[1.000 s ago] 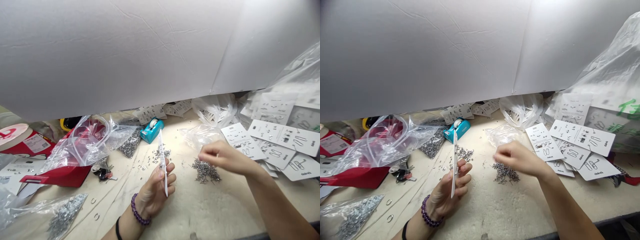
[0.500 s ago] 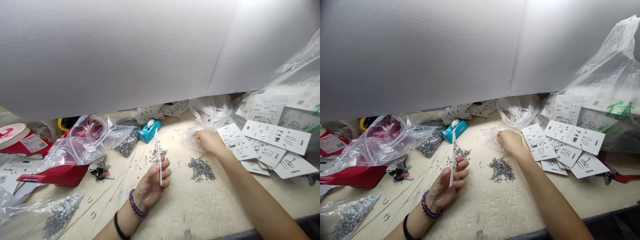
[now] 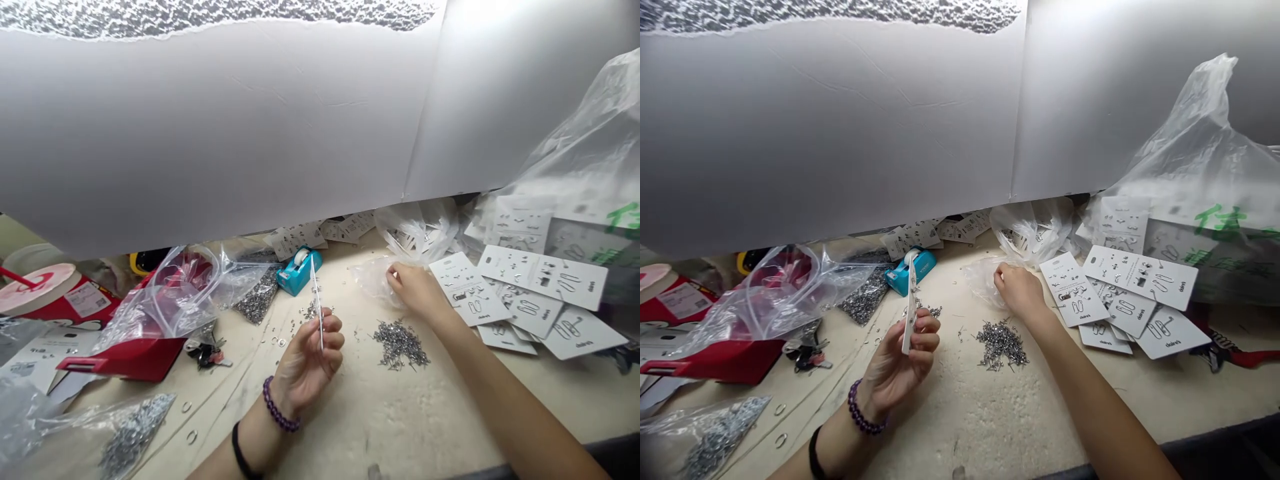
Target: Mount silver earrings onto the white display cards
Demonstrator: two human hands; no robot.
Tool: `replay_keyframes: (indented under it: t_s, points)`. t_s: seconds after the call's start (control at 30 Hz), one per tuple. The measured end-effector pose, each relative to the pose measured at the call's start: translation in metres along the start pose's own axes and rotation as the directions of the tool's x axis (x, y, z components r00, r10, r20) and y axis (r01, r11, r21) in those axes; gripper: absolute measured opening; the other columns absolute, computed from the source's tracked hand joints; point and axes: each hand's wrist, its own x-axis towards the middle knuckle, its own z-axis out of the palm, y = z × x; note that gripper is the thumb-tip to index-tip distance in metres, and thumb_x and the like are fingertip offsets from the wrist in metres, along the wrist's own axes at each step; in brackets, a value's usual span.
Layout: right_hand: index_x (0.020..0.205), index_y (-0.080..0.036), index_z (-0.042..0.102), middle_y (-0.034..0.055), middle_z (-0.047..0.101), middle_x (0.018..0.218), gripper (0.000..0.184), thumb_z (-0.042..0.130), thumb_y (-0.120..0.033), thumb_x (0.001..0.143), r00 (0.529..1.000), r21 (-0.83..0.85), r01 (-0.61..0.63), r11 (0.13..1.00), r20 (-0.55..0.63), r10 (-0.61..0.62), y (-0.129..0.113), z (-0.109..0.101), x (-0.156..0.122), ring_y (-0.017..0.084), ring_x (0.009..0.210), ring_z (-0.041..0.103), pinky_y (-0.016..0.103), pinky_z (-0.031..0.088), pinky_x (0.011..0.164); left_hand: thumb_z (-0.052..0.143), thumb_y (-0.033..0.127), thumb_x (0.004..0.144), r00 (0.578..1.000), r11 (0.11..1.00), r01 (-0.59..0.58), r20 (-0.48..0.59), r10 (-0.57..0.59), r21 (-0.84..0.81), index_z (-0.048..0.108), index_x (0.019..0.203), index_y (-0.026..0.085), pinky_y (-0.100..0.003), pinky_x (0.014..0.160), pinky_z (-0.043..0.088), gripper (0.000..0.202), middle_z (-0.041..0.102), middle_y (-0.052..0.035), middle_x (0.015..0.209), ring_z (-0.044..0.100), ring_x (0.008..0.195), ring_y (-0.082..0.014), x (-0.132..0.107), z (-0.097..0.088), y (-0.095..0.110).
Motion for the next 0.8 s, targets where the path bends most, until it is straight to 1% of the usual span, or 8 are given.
replay_keyframes:
  t_s: [0.07, 0.17, 0.3, 0.37, 0.47, 0.67, 0.73, 0.8]
  points:
    - [0.087, -0.018, 0.062, 0.0046, 0.067, 0.085, 0.023, 0.039, -0.021, 0.084, 1.0, 0.016, 0.022, 1.0, -0.007, -0.022, -0.001, -0.001, -0.002, 0.016, 0.07, 0.058, 0.024, 0.034, 0.055, 0.068, 0.007, 0.064, 1.0, 1.0, -0.007, 0.029, 0.007, -0.017, 0.046, 0.087, 0.017, -0.008, 0.048, 0.041, 0.033, 0.048, 0.0037, 0.073, 0.048, 0.056, -0.0019, 0.0, 0.009, 0.001]
    - [0.084, -0.019, 0.062, 0.0034, 0.067, 0.082, 0.022, 0.041, -0.021, 0.083, 0.999, 0.041, 0.041, 0.998, -0.009, -0.041, -0.002, -0.003, -0.006, 0.015, 0.068, 0.058, 0.024, 0.035, 0.054, 0.067, 0.007, 0.065, 0.996, 0.998, -0.022, 0.086, 0.027, -0.055, 0.046, 0.086, 0.018, -0.009, 0.048, 0.041, 0.032, 0.049, 0.0038, 0.072, 0.048, 0.057, -0.0029, 0.001, 0.02, 0.0]
    - [0.082, -0.019, 0.062, 0.0025, 0.067, 0.081, 0.024, 0.038, -0.023, 0.085, 0.998, 0.055, 0.058, 0.997, -0.008, -0.057, -0.001, -0.004, -0.011, 0.014, 0.068, 0.059, 0.023, 0.036, 0.053, 0.068, 0.007, 0.065, 0.99, 0.996, 0.015, 0.142, -0.002, -0.091, 0.046, 0.091, 0.018, -0.008, 0.047, 0.04, 0.036, 0.049, 0.004, 0.072, 0.049, 0.057, -0.003, 0.008, 0.023, -0.005]
    - [0.082, -0.018, 0.061, 0.0035, 0.066, 0.083, 0.026, 0.036, -0.022, 0.087, 0.998, 0.038, 0.056, 0.998, -0.015, -0.055, 0.0, -0.004, -0.013, 0.015, 0.07, 0.059, 0.024, 0.036, 0.055, 0.068, 0.009, 0.065, 0.988, 0.996, 0.028, 0.152, -0.014, -0.09, 0.045, 0.093, 0.017, -0.008, 0.046, 0.039, 0.037, 0.049, 0.0038, 0.073, 0.048, 0.057, -0.0025, 0.013, 0.019, -0.008]
    - [0.081, -0.017, 0.062, 0.0052, 0.066, 0.084, 0.026, 0.036, -0.021, 0.087, 0.999, -0.005, 0.042, 0.999, -0.023, -0.042, -0.001, -0.004, -0.015, 0.017, 0.072, 0.059, 0.025, 0.036, 0.055, 0.069, 0.009, 0.064, 0.987, 0.998, 0.006, 0.16, 0.004, -0.065, 0.045, 0.095, 0.017, -0.008, 0.045, 0.038, 0.039, 0.047, 0.0041, 0.073, 0.047, 0.055, -0.0021, 0.017, 0.009, -0.007]
    - [0.063, -0.018, 0.06, 0.004, 0.062, 0.066, 0.026, 0.043, -0.019, 0.082, 0.998, -0.063, 0.042, 0.997, 0.04, -0.04, -0.004, -0.013, -0.025, 0.016, 0.058, 0.057, 0.024, 0.032, 0.047, 0.07, 0.01, 0.064, 0.988, 0.995, -0.042, 0.143, 0.054, -0.086, 0.044, 0.096, 0.017, -0.009, 0.044, 0.037, 0.042, 0.046, 0.0042, 0.073, 0.046, 0.054, -0.0021, 0.015, -0.011, -0.003]
    - [0.064, -0.018, 0.062, 0.0038, 0.062, 0.066, 0.026, 0.044, -0.023, 0.083, 0.998, -0.036, 0.053, 0.998, 0.047, -0.051, -0.002, -0.019, -0.029, 0.016, 0.059, 0.057, 0.025, 0.035, 0.047, 0.071, 0.011, 0.063, 0.986, 0.996, -0.035, 0.16, 0.047, -0.081, 0.044, 0.095, 0.016, -0.009, 0.043, 0.037, 0.042, 0.045, 0.0037, 0.074, 0.045, 0.054, -0.0021, 0.013, -0.013, -0.004]
    - [0.068, -0.019, 0.064, 0.0042, 0.063, 0.068, 0.024, 0.046, -0.027, 0.083, 0.994, 0.068, 0.098, 0.993, 0.04, -0.1, -0.001, -0.026, -0.033, 0.017, 0.062, 0.058, 0.025, 0.039, 0.049, 0.072, 0.012, 0.061, 0.984, 0.997, -0.026, 0.172, 0.038, -0.073, 0.044, 0.094, 0.016, -0.01, 0.043, 0.038, 0.043, 0.045, 0.0032, 0.076, 0.045, 0.054, -0.002, 0.011, -0.013, -0.005]
